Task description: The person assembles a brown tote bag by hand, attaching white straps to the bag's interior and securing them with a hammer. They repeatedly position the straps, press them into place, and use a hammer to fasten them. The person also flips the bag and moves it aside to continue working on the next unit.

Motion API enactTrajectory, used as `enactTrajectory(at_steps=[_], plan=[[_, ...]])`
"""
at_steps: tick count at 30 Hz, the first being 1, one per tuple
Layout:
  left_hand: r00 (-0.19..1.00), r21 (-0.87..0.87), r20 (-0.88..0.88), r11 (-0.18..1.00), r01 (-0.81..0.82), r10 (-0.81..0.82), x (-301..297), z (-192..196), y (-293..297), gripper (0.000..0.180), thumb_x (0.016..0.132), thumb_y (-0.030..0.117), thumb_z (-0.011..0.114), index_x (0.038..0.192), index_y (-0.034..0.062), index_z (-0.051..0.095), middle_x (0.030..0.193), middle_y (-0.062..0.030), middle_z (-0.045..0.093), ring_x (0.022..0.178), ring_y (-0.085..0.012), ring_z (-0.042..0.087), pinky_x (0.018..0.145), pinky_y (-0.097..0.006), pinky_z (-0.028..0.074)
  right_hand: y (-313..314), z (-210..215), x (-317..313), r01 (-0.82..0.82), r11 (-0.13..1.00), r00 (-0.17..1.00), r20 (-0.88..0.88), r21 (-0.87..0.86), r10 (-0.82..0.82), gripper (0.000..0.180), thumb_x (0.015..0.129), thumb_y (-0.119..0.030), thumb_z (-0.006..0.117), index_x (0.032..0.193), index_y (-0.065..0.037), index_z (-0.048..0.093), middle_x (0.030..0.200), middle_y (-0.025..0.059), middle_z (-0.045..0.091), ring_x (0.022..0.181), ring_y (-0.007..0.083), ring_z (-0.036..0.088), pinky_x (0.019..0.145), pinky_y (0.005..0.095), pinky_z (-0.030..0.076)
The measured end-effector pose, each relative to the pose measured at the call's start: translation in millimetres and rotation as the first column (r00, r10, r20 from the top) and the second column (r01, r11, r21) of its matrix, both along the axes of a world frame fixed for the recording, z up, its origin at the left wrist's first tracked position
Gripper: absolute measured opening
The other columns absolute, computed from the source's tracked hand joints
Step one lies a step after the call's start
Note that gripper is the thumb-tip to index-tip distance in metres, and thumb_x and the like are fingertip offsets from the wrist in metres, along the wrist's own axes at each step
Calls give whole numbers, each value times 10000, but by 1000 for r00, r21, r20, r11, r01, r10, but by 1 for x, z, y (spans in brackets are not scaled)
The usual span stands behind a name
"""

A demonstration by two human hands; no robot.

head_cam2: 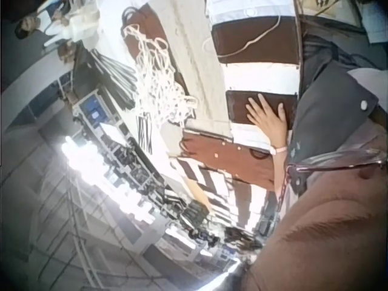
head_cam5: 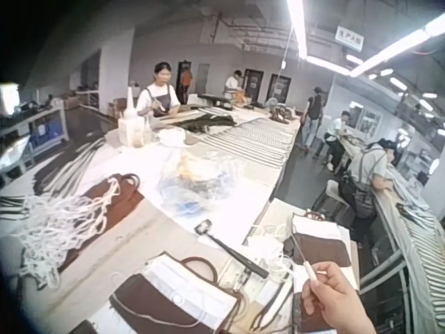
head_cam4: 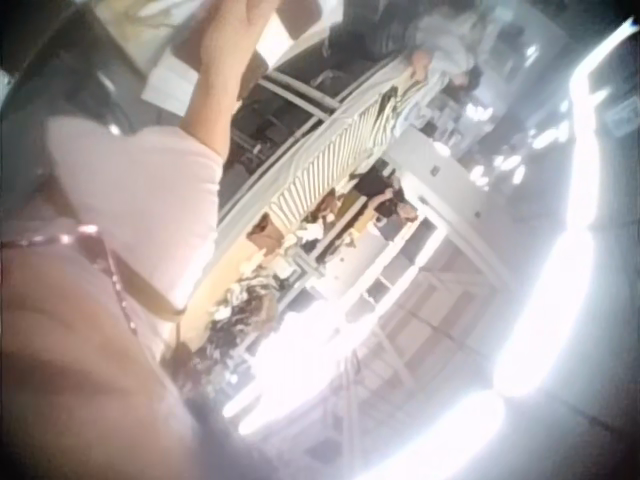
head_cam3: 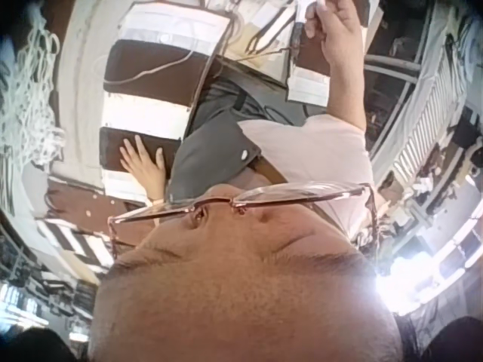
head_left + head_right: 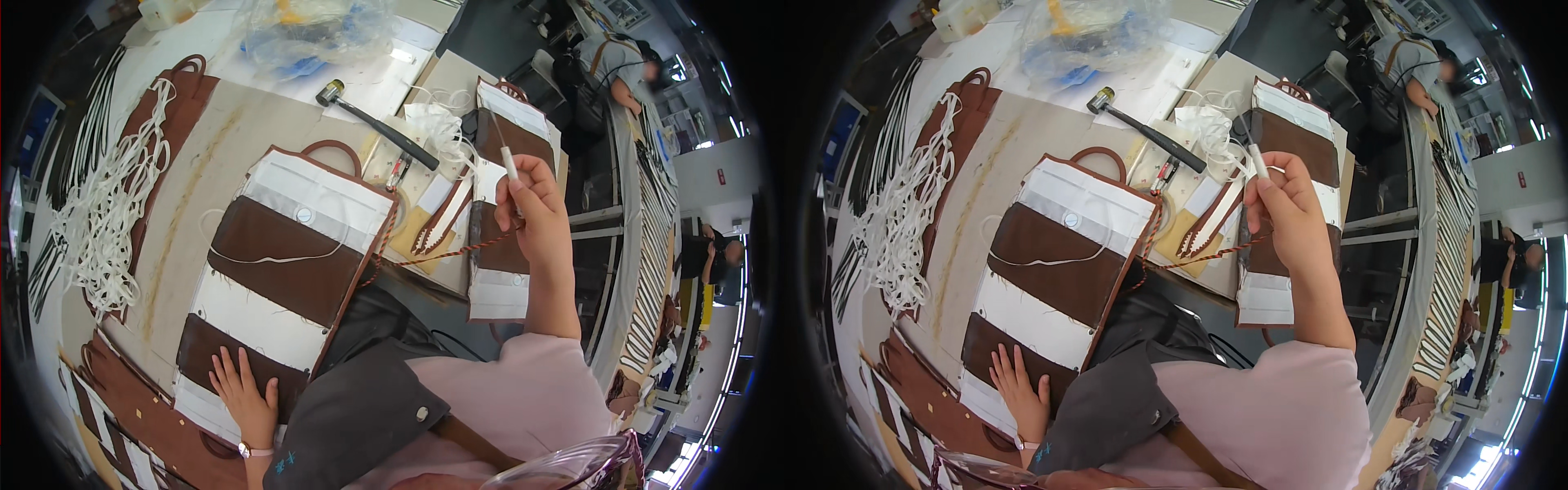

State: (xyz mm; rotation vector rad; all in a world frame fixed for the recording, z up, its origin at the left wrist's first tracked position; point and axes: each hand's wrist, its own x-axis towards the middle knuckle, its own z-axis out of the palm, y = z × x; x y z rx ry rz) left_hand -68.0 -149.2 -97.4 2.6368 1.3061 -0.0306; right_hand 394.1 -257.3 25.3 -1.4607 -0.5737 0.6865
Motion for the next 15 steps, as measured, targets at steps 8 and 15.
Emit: enactTrajectory(at_steps=[8,15], plan=[[989,-105,141,993,55,-40,13,29,10,508,896,200,651,1361,24,546,1451,-220,463,1391,-441,364,1143,-570,277,-36,42,4,109,917,989,49,383,-138,253,1012,-115,486,1217,32,517,777,40,494,517,66,351,476,211,290],[782,-249,496,800,545,-378,115,48,11,383,874,89,671,1244,13,610,1262,-162,599,1155,-371,566,987,-430,472,-120,90,32,209,526,802,164,824,-575,266,1010,-154,519,1162,64,502,760,53,446,544,103,297,524,269,252]])
